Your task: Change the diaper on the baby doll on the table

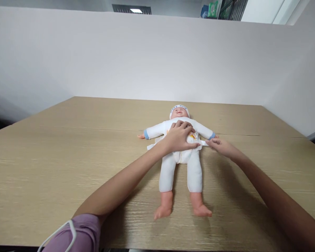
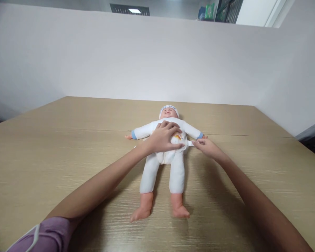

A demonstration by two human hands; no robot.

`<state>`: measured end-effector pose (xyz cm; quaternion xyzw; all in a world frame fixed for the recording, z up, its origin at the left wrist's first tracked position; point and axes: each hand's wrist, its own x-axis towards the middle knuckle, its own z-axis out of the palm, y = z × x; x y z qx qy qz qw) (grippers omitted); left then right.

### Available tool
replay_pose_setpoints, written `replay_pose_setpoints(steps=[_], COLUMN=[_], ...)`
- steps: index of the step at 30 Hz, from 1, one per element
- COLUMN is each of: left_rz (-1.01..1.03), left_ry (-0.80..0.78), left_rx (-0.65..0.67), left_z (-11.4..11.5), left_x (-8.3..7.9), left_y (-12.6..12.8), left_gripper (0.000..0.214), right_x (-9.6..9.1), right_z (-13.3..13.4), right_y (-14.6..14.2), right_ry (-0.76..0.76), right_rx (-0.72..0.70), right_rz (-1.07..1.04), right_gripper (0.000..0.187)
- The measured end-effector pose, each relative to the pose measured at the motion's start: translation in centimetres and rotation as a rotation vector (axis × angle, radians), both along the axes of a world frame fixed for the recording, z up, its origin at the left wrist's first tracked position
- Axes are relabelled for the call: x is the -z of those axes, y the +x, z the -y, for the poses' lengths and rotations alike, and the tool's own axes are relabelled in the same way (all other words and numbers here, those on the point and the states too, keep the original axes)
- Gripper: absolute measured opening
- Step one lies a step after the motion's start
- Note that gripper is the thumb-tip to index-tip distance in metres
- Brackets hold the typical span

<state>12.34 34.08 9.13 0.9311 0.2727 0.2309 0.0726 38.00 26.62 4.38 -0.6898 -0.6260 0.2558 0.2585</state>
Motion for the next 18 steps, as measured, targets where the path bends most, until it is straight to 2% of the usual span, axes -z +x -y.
replay_pose_setpoints(steps=[3, 5, 8, 11, 15, 18], left_rz=[-0.006, -0.012, -0.011, 0.011, 0.145, 0.333], left_ry=[-0.007, -0.016, -0.035, -0.072, -0.186, -0.312], left_rx=[-0.005, -0.009, -0.031, -0.05, 0.056, 0.16], left_z=[0.0, 0.1, 0.3, 0.2, -0.5, -0.9], left_x=[-0.1, -0.2, -0.2, 0.0, 0.2, 0.4], left_y=[0.0, 0.1, 0.1, 0.1, -0.5, -1.7], left_gripper=[0.058, 0.057, 0.055, 0.057, 0.075, 0.06], right_x=[-2.6, -3.9, -4.7, -4.1, -2.2, -0.7], right_z=[-1.1, -2.1, -3.4, -3.5, -1.5, 1.1], right_y=[-0.7, -2.3, -5.5, -8.3, -9.5, -8.9], right_ry=[0.01, 0.025, 0.041, 0.152, 0.515, 0.662], right_rx=[-0.063, -0.108, -0.121, -0.077, -0.003, -0.124], right_rz=[-0.142, -0.179, -0.13, -0.124, -0.143, -0.112], right_gripper=[0.059, 0.056, 0.046, 0.032, 0.025, 0.03])
